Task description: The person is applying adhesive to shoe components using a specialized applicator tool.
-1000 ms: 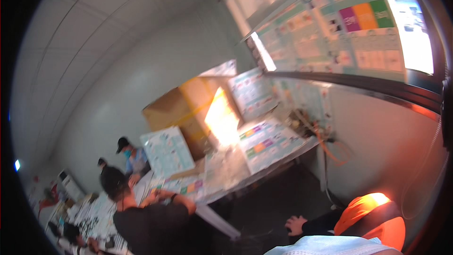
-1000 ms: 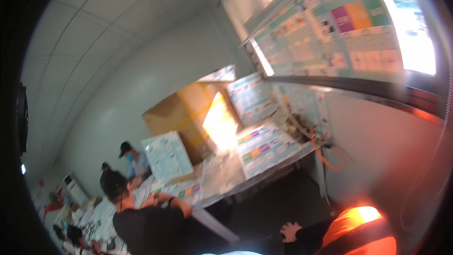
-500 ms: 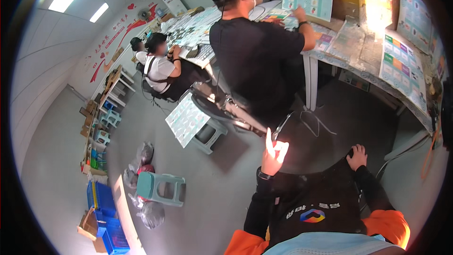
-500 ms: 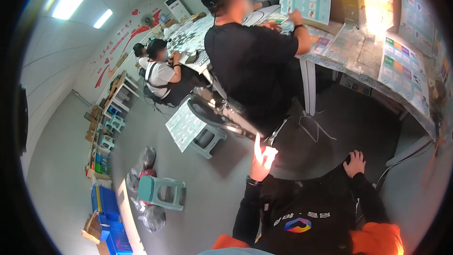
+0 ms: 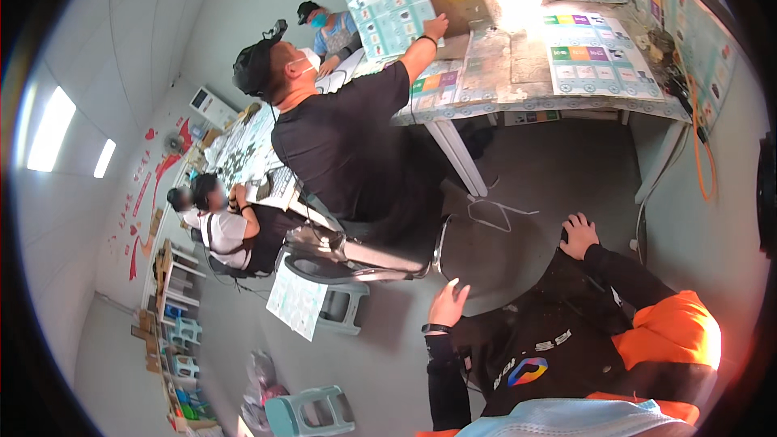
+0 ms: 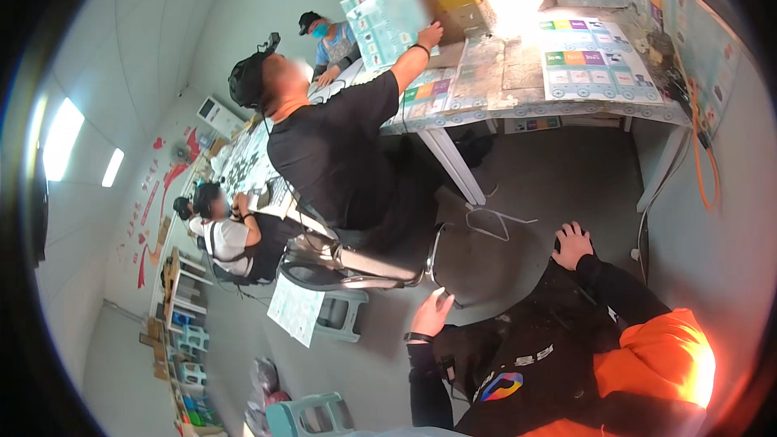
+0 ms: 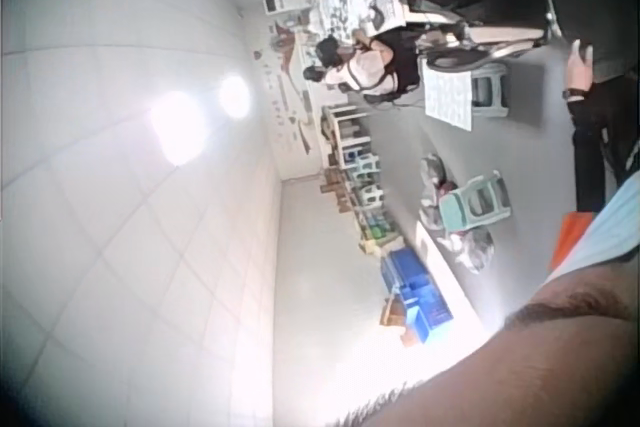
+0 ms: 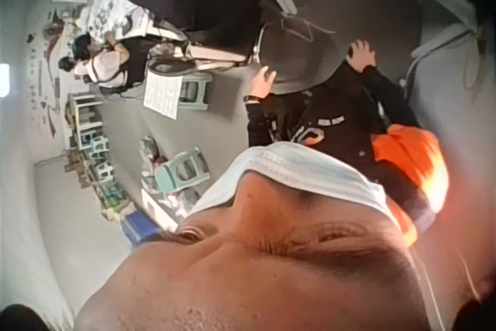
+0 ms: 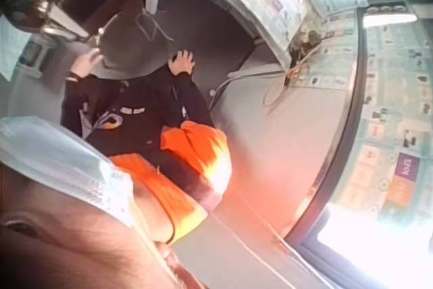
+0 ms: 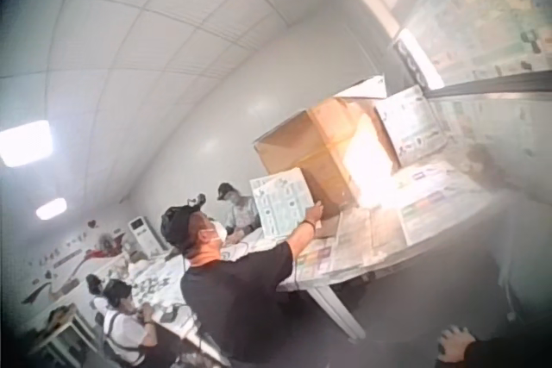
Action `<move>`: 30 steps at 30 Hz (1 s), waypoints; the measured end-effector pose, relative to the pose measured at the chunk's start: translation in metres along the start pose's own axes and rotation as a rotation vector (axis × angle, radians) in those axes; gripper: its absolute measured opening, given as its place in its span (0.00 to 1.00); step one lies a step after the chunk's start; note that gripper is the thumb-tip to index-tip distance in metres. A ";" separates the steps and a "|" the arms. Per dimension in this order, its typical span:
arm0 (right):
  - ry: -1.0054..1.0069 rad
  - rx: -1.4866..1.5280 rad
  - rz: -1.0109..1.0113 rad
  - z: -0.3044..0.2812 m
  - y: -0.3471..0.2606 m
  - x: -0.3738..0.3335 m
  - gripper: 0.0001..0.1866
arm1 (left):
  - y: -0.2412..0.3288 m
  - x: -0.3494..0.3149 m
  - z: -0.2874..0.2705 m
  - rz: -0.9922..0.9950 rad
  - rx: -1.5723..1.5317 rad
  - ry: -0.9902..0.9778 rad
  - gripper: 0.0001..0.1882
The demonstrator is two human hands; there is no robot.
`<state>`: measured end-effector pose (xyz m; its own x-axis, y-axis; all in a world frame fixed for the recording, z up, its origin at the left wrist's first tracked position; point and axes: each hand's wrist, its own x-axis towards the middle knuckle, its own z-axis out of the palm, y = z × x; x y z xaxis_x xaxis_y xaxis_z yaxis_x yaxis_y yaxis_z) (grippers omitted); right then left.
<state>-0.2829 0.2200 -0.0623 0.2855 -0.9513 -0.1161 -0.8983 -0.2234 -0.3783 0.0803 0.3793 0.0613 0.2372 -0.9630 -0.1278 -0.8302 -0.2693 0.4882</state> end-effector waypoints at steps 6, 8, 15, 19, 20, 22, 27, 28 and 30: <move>0.027 0.039 -0.028 0.003 -0.013 0.005 0.31 | -0.182 -0.023 0.085 -0.484 0.258 -0.148 0.38; 0.012 0.039 -0.029 0.001 -0.017 0.009 0.31 | -0.198 -0.029 0.096 -0.514 0.265 -0.133 0.36; -0.020 0.009 -0.002 0.003 -0.005 0.003 0.31 | -0.149 -0.027 0.100 -0.637 0.250 -0.062 0.29; -0.016 0.020 -0.011 0.001 -0.013 0.006 0.31 | -0.158 -0.030 0.097 -0.643 0.263 -0.046 0.28; -0.017 0.027 -0.019 0.001 -0.015 0.006 0.30 | -0.162 -0.031 0.097 -0.643 0.264 -0.043 0.28; -0.020 0.030 -0.016 0.001 -0.012 0.005 0.30 | -0.160 -0.031 0.099 -0.635 0.254 -0.030 0.27; 0.008 0.037 -0.026 0.006 -0.008 0.006 0.30 | -0.150 -0.030 0.099 -0.658 0.259 -0.007 0.25; 0.006 0.038 -0.026 0.007 -0.008 0.006 0.30 | -0.149 -0.031 0.098 -0.665 0.259 0.005 0.25; 0.031 0.038 -0.032 0.008 -0.008 0.006 0.30 | -0.145 -0.031 0.095 -0.668 0.264 0.002 0.24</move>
<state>-0.2712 0.2176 -0.0669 0.3027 -0.9501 -0.0751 -0.8755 -0.2461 -0.4159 0.1454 0.4472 -0.0873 0.7378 -0.5921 -0.3241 -0.6019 -0.7944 0.0810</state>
